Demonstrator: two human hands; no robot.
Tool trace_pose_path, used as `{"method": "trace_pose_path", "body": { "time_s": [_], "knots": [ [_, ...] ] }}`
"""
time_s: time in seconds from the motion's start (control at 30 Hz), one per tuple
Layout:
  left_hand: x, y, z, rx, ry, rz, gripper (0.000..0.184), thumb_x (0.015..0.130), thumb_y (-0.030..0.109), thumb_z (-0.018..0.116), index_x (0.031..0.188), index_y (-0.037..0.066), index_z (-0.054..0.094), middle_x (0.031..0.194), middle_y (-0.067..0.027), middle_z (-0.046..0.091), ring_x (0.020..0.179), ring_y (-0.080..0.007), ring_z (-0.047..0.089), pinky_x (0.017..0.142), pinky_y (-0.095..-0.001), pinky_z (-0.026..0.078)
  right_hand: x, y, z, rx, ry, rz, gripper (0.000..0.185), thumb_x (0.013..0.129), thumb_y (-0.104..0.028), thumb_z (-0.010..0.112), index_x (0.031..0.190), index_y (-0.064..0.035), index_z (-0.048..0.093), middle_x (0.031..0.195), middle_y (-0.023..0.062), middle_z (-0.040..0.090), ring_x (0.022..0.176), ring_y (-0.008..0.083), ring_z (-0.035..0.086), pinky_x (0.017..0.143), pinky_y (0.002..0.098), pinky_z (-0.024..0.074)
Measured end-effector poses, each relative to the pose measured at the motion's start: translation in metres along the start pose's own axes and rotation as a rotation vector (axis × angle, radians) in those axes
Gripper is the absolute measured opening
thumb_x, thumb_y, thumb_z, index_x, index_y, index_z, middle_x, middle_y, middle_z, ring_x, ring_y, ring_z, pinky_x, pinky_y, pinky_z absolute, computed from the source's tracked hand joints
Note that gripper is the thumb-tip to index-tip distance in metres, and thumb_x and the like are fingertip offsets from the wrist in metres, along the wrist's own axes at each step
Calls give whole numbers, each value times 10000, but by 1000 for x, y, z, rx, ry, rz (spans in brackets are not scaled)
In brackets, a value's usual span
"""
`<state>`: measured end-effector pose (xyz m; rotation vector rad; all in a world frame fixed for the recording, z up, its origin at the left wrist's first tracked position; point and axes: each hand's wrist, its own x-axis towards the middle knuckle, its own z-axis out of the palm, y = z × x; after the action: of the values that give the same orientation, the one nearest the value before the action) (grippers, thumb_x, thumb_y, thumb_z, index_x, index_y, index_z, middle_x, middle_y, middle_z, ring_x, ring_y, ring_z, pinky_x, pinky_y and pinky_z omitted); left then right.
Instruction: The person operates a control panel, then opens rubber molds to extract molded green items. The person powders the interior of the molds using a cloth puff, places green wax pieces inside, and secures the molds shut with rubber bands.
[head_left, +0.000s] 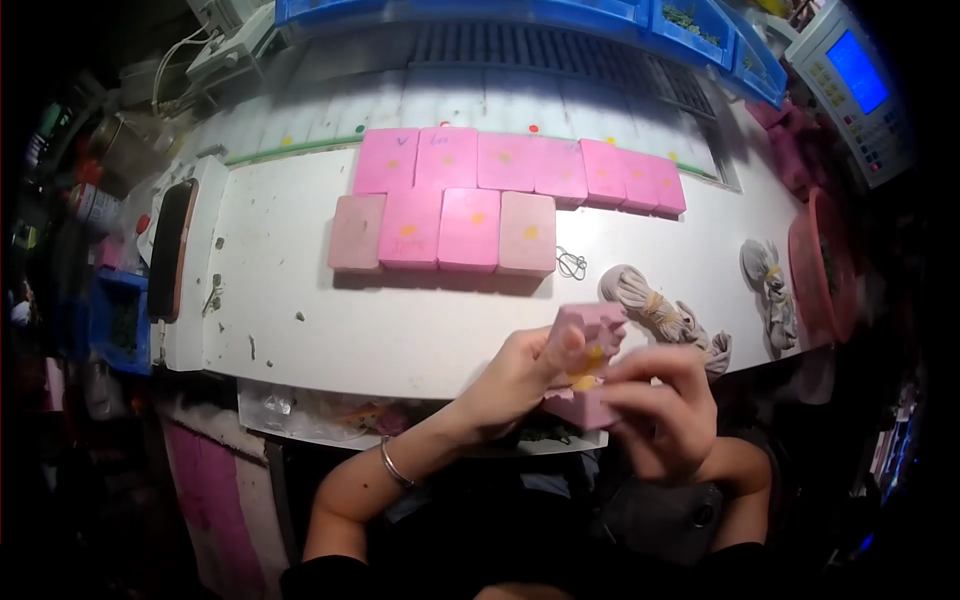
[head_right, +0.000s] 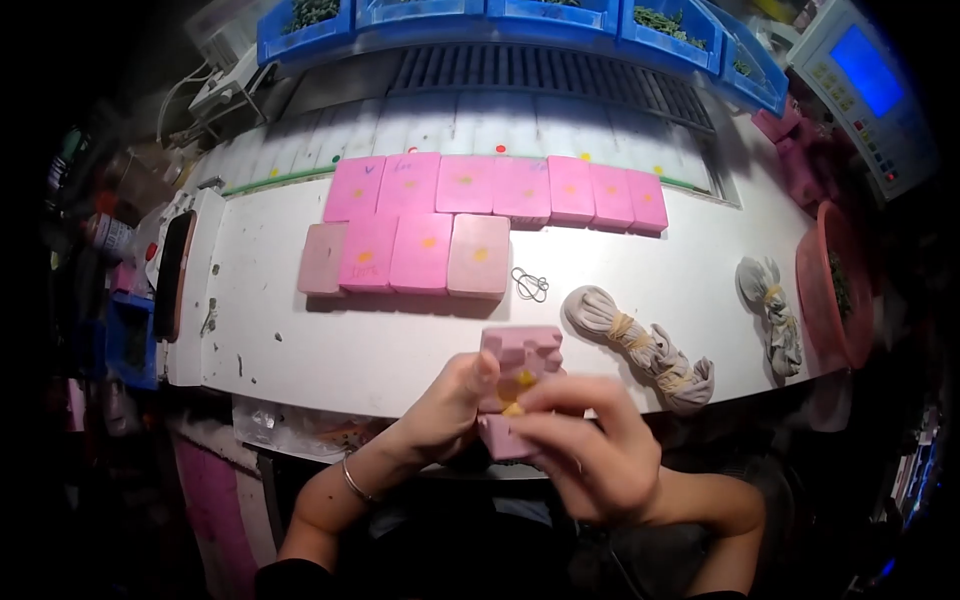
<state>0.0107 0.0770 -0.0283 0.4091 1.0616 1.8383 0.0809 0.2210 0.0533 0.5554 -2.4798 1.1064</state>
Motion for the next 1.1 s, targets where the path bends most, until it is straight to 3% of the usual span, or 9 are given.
{"method": "trace_pose_path", "body": {
  "time_s": [0.1,0.2,0.37,0.5,0.6,0.67,0.8,1.0,1.1],
  "knots": [
    [4,21,19,-448,297,-64,765,829,675,361,1149,-12,460,956,-118,549,768,-213,617,657,-316,544,-14,6,14,-22,-78,-243,243,682,34,681,920,37,634,937,139,581,744,224,572,636,280,486],
    [5,14,10,-480,232,-22,737,859,672,272,1111,8,469,832,-98,549,717,-190,592,589,-300,527,-11,2,15,-110,-187,-337,237,693,-49,712,902,33,637,924,145,619,694,212,587,613,280,495],
    [-3,23,21,-284,295,35,622,911,570,314,1095,-9,452,882,-125,540,636,-166,555,525,-278,479,17,13,3,-112,175,47,440,707,-109,735,1090,17,560,973,166,580,722,228,570,588,295,466],
    [-12,34,27,-190,208,112,648,924,533,319,1311,16,264,910,-139,538,708,-172,562,548,-277,480,27,43,13,20,-61,171,221,890,-167,507,981,29,553,1006,178,521,757,213,515,591,282,421],
    [-18,36,28,-49,242,162,858,856,641,322,1416,54,42,941,-159,524,705,-189,563,548,-280,488,32,39,13,466,-109,405,313,948,-248,377,934,13,550,962,146,542,759,174,542,586,263,428],
    [-22,38,27,5,77,146,950,802,678,376,1418,64,-6,929,-168,528,711,-195,565,537,-278,490,35,36,5,974,-368,990,381,962,-305,317,922,-15,560,931,99,561,745,110,556,565,226,445],
    [-19,41,27,14,-47,76,922,771,685,410,1390,87,80,892,-167,525,659,-181,556,527,-268,490,12,54,49,1248,-21,1110,376,962,-312,304,944,-23,543,893,71,584,641,52,543,442,160,422],
    [-12,28,32,-56,46,125,696,848,632,332,1274,89,240,846,-140,495,569,-157,510,488,-246,454,19,49,28,982,-131,1012,354,966,-278,297,960,-18,537,879,66,576,799,112,564,698,271,469],
    [-8,28,31,-142,64,109,604,899,588,257,1242,91,276,786,-123,497,496,-137,487,460,-227,429,11,57,4,353,-173,502,281,940,-196,381,1060,18,519,959,120,566,899,190,559,786,328,444]
  ]
}}
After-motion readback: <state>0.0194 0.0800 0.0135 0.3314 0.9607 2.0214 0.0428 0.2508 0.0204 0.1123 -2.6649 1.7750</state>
